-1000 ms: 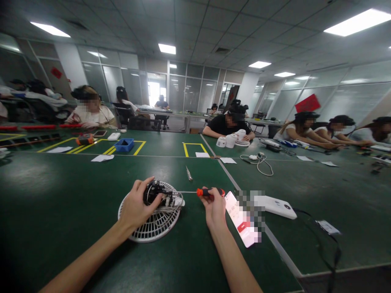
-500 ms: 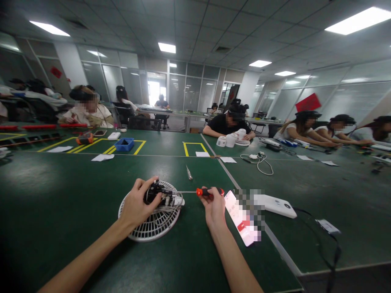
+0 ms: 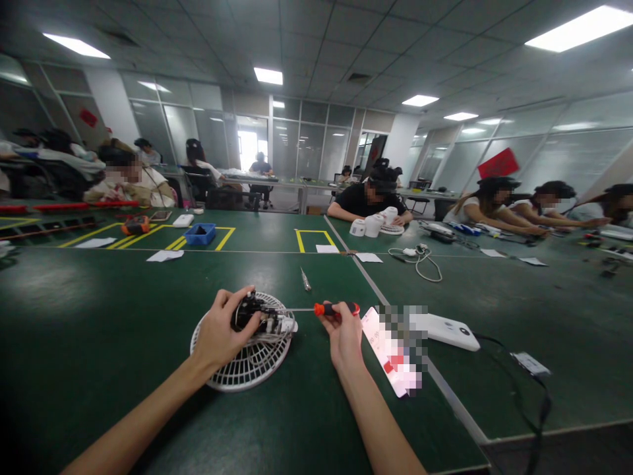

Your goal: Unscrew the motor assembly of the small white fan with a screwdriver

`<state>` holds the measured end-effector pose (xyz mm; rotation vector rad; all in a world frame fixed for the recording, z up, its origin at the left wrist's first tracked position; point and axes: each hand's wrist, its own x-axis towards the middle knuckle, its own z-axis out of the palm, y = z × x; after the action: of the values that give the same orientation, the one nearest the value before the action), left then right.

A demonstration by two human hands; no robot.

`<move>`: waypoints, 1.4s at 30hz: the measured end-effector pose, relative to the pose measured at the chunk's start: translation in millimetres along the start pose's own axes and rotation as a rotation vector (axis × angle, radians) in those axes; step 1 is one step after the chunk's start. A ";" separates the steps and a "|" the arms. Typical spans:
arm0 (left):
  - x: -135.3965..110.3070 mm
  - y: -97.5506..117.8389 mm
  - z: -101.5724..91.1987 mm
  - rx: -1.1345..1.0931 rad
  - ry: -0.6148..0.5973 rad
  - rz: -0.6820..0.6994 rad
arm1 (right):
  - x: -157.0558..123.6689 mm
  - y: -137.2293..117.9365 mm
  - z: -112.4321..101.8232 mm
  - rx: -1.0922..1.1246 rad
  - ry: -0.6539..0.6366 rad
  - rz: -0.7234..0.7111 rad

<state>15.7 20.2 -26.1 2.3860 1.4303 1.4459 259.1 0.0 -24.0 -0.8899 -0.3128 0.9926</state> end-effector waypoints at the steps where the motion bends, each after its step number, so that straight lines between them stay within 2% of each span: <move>1: 0.0 -0.2 0.1 -0.001 0.004 0.000 | -0.3 0.1 0.3 0.000 0.005 -0.003; 8: -1.4 -0.6 1.3 -0.018 0.031 0.005 | -6.4 -3.3 6.0 -0.027 0.036 0.006; 14: -1.0 -4.3 3.0 -0.010 0.059 0.043 | -11.9 -5.9 11.4 -0.060 0.057 -0.046; 21: 5.6 -7.2 -0.8 -0.108 -0.065 0.221 | -15.2 -4.6 14.7 -0.147 0.093 -0.041; 29: 4.4 -8.8 2.7 -0.202 0.001 0.138 | -13.5 1.4 13.6 -0.164 0.094 -0.061; 42: 2.6 -7.2 2.7 -0.199 0.009 0.094 | -10.7 0.0 11.4 0.027 0.031 -0.033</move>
<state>13.0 27.3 -28.9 2.3538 1.1297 1.5400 246.5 -3.2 -15.3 -0.8725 -0.2862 0.9490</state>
